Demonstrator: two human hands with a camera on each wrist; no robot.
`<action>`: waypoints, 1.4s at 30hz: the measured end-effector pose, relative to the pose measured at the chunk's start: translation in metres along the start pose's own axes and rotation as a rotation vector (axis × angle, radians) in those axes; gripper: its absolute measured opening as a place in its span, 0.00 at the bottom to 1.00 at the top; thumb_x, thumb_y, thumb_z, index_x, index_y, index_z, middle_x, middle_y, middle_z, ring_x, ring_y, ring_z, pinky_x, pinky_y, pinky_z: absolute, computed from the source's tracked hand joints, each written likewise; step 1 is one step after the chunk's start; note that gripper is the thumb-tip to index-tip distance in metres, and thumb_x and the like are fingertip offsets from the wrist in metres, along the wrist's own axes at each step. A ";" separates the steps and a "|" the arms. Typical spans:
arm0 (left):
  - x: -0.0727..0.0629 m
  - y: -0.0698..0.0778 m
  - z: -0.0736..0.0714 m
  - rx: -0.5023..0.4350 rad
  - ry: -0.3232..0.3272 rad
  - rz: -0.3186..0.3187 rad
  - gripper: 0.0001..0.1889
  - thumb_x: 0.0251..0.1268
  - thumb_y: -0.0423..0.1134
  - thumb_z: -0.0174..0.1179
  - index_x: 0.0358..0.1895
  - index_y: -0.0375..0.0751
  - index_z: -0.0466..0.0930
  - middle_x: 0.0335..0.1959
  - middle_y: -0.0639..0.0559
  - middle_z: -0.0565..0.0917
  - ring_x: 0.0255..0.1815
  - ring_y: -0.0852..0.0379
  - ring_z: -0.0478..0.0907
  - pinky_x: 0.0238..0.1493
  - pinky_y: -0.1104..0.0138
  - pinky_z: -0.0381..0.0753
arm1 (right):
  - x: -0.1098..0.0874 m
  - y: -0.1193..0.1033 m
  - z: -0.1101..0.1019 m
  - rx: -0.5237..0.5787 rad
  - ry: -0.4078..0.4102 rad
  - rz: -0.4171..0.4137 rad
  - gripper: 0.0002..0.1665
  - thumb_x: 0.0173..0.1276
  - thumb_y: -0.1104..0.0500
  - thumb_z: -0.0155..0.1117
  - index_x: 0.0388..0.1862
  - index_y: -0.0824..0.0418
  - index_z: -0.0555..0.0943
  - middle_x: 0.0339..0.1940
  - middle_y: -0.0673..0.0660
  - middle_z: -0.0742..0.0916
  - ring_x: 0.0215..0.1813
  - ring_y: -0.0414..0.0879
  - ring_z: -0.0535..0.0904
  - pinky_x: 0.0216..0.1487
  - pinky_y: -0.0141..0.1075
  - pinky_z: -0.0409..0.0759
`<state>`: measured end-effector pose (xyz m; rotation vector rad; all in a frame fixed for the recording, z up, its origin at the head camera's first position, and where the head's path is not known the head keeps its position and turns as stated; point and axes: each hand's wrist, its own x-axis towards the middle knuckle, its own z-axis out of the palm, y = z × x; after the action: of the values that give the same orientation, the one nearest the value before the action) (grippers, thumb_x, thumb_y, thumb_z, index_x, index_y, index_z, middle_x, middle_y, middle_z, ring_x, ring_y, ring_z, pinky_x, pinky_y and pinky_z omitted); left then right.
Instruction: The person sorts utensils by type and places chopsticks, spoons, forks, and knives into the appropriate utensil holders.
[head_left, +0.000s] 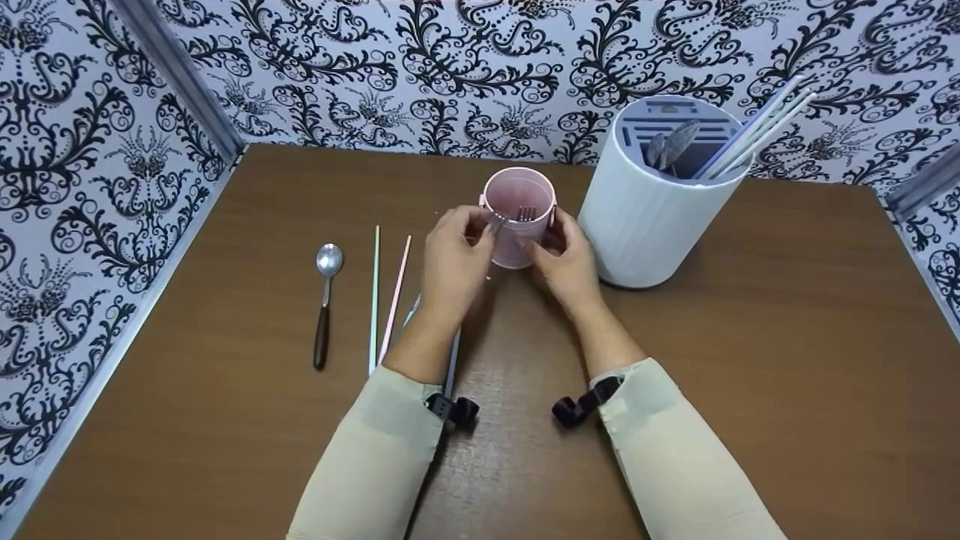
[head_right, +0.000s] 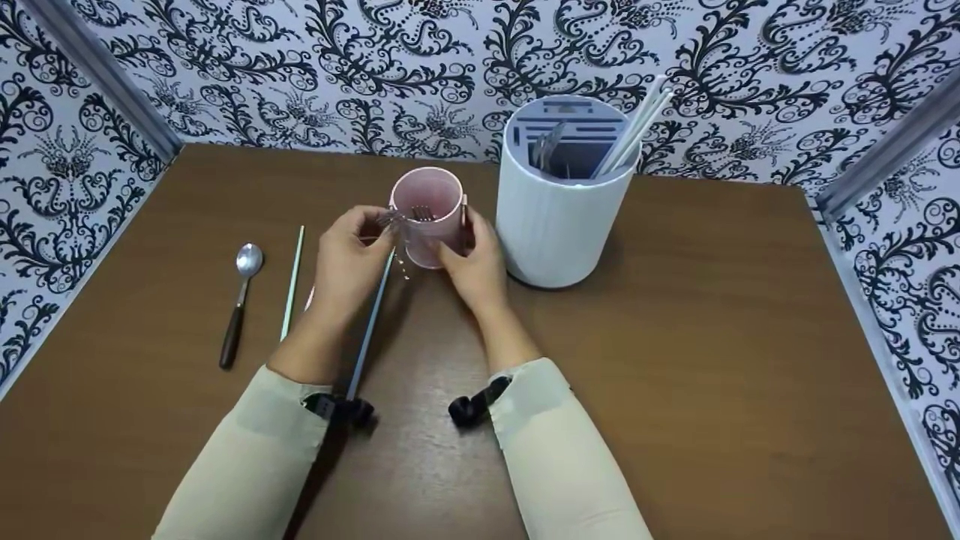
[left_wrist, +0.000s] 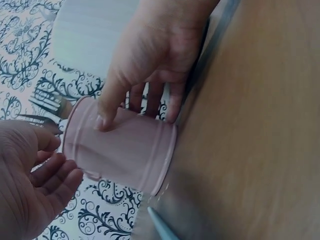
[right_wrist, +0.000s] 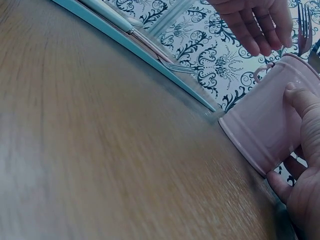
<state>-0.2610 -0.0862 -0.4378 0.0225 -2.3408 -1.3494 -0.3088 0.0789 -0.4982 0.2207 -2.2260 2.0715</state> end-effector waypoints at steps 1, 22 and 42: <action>0.000 0.000 -0.001 -0.001 -0.003 -0.008 0.06 0.68 0.32 0.66 0.45 0.37 0.87 0.41 0.45 0.87 0.43 0.52 0.84 0.48 0.64 0.86 | 0.000 0.000 0.000 -0.001 0.001 0.000 0.42 0.65 0.64 0.73 0.77 0.67 0.68 0.70 0.67 0.79 0.70 0.59 0.77 0.72 0.49 0.77; -0.005 -0.010 -0.022 0.295 -0.329 -0.224 0.18 0.69 0.41 0.65 0.58 0.36 0.80 0.46 0.43 0.84 0.49 0.46 0.81 0.57 0.53 0.81 | 0.001 0.001 -0.003 0.008 -0.010 0.006 0.42 0.65 0.64 0.74 0.77 0.67 0.68 0.70 0.67 0.79 0.70 0.58 0.77 0.72 0.49 0.76; -0.016 -0.016 -0.029 0.511 -0.563 -0.254 0.25 0.64 0.39 0.64 0.61 0.31 0.75 0.56 0.34 0.85 0.59 0.37 0.83 0.60 0.46 0.82 | 0.001 0.001 -0.001 0.004 -0.006 0.014 0.43 0.64 0.63 0.75 0.76 0.67 0.69 0.70 0.66 0.80 0.69 0.58 0.78 0.70 0.48 0.78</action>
<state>-0.2389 -0.1147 -0.4440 0.1099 -3.2039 -0.8953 -0.3100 0.0797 -0.4987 0.2128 -2.2333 2.0847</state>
